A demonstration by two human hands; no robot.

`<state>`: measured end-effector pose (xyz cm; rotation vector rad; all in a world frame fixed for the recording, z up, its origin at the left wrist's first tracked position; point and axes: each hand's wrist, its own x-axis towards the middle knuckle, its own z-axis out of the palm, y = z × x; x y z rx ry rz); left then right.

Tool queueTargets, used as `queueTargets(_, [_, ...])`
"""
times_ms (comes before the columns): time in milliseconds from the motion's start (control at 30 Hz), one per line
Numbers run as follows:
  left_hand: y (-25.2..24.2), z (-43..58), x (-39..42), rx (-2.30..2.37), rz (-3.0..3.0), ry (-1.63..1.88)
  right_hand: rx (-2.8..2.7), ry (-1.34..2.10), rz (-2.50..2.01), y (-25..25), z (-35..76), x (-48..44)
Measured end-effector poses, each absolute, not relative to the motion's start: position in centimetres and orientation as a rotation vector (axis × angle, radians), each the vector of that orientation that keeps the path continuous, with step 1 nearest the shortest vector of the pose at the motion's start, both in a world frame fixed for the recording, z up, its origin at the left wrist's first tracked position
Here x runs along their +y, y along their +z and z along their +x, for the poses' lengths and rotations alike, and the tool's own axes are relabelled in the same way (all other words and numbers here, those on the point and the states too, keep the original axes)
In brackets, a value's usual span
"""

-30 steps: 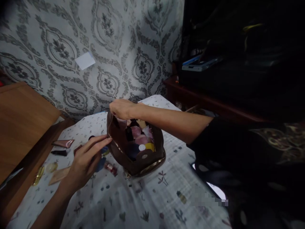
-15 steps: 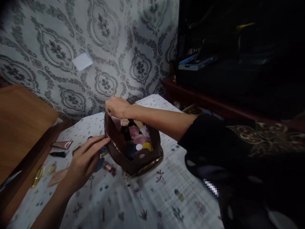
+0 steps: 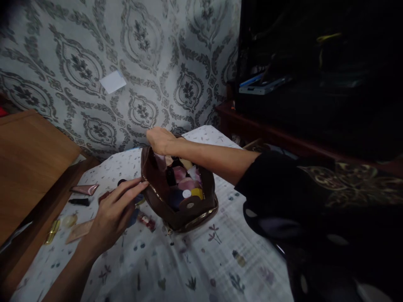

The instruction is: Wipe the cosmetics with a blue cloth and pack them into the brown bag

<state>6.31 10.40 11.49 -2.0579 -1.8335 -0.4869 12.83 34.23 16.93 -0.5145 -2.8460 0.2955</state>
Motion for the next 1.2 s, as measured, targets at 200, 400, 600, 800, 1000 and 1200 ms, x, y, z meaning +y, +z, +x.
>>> queueTargets(200, [11.3, 6.2, 10.3, -1.851, -2.059, -0.502, -2.908, 0.221, -0.032, 16.7, 13.3, 35.8])
queueTargets(400, [11.3, 6.1, 10.3, -1.852, -2.070, -0.474, -2.921, 0.247, 0.063, 16.9, 13.7, 36.2])
queueTargets(600, [11.5, 6.3, 10.5, -1.813, -2.051, -0.435, -3.003, 0.236, 0.056, 17.5, 14.7, 35.9])
queueTargets(800, [11.5, 6.5, 10.9, -1.831, -2.058, -0.425, -3.002, 0.278, 0.063, 17.7, 15.9, 35.0])
queueTargets(1000, [11.4, 6.6, 11.0, -1.882, -2.071, -0.486, -2.996, 0.277, -0.022, 17.8, 16.7, 34.4])
queueTargets(1200, [10.0, 5.1, 9.8, -2.021, -1.988, -0.653, -2.925, 0.309, -0.239, 18.4, 17.9, 33.1])
